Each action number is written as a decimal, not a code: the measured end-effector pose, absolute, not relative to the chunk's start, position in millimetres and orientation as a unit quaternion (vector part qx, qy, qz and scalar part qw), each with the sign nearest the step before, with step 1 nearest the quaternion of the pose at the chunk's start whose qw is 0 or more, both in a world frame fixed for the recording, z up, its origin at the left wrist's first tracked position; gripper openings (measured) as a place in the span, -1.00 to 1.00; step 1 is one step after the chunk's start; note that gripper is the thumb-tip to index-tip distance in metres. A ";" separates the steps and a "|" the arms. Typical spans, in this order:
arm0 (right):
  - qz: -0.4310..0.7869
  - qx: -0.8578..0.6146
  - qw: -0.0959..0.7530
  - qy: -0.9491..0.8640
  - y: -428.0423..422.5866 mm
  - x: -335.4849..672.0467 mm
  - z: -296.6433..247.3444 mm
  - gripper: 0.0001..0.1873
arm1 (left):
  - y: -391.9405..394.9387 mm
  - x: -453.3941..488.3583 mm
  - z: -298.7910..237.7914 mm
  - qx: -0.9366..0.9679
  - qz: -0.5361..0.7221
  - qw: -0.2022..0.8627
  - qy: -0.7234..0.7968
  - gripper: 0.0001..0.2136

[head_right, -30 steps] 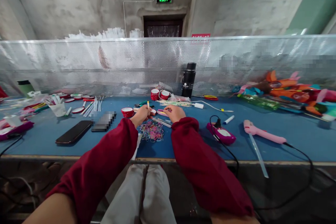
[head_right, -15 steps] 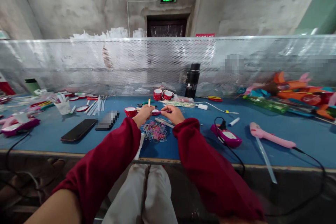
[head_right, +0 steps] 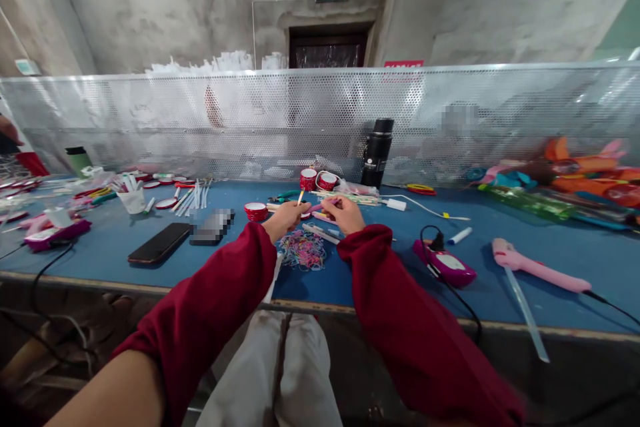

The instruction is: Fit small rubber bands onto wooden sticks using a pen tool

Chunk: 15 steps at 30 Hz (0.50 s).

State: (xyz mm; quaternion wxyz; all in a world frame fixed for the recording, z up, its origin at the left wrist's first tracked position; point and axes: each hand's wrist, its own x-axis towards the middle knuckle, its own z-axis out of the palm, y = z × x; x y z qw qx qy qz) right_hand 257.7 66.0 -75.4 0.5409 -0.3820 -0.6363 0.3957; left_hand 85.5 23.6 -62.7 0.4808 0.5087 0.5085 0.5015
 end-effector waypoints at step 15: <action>0.476 -0.353 0.515 -0.620 66.1 257.9 -77.7 -0.55 | 27.9 84.0 -68.3 0.488 0.504 0.511 0.496 -0.72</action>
